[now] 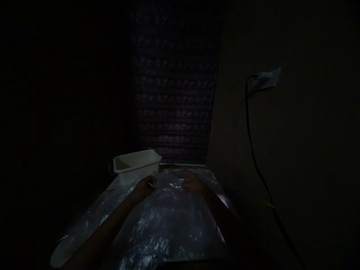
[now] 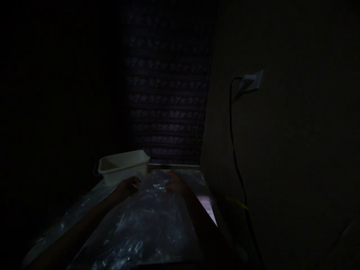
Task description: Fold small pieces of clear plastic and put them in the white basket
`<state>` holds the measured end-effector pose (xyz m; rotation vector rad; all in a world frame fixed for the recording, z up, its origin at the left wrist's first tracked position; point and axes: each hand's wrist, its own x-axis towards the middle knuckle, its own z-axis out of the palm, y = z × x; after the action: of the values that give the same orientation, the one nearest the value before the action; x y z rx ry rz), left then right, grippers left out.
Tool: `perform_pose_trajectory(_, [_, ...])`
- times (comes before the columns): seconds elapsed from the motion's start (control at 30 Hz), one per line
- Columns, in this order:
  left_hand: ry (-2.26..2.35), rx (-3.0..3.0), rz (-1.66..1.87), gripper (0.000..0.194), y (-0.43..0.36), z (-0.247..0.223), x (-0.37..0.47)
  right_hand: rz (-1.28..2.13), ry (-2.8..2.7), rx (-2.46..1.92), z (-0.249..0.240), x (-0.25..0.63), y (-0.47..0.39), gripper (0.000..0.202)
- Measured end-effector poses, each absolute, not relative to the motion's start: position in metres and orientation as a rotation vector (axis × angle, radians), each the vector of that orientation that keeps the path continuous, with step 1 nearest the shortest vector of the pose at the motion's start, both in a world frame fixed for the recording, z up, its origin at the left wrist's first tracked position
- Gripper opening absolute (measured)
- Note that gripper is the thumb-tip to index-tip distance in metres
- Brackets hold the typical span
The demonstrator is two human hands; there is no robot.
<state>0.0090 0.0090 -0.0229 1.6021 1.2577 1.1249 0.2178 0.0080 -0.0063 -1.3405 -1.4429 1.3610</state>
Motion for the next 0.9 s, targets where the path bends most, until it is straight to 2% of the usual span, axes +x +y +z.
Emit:
perform_pose_trajectory(0.13, [1.227, 1.697, 1.050, 0.015, 0.005, -0.019, 0.009, 1.353, -1.410, -1.292, -0.010, 0.217, 0.009, 0.054])
perform_pose_trajectory(0.23, [1.224, 1.514, 0.971, 0.011, 0.007, -0.018, 0.007, 1.354, -1.373, -1.271, -0.013, 0.218, 0.010, 0.056])
perform_pose_trajectory(0.43, [1.237, 1.065, 1.095, 0.018, 0.005, -0.020, 0.003, 1.319, -1.411, -1.275, -0.018, 0.220, 0.013, 0.056])
perform_pose_trajectory(0.63, [1.153, 1.077, 0.982, 0.015, -0.004, -0.019, 0.010, 1.341, -1.328, -1.258, -0.016, 0.215, 0.009, 0.053])
perform_pose_trajectory(0.77, [1.162, 1.061, 1.038, 0.034, -0.001, -0.020, 0.014, 1.302, -1.302, -1.266, -0.018, 0.209, 0.011, 0.052])
perform_pose_trajectory(0.9, [1.091, 1.081, 1.058, 0.036, 0.001, -0.020, 0.013, 1.345, -1.184, -1.296, -0.019, 0.208, 0.013, 0.040])
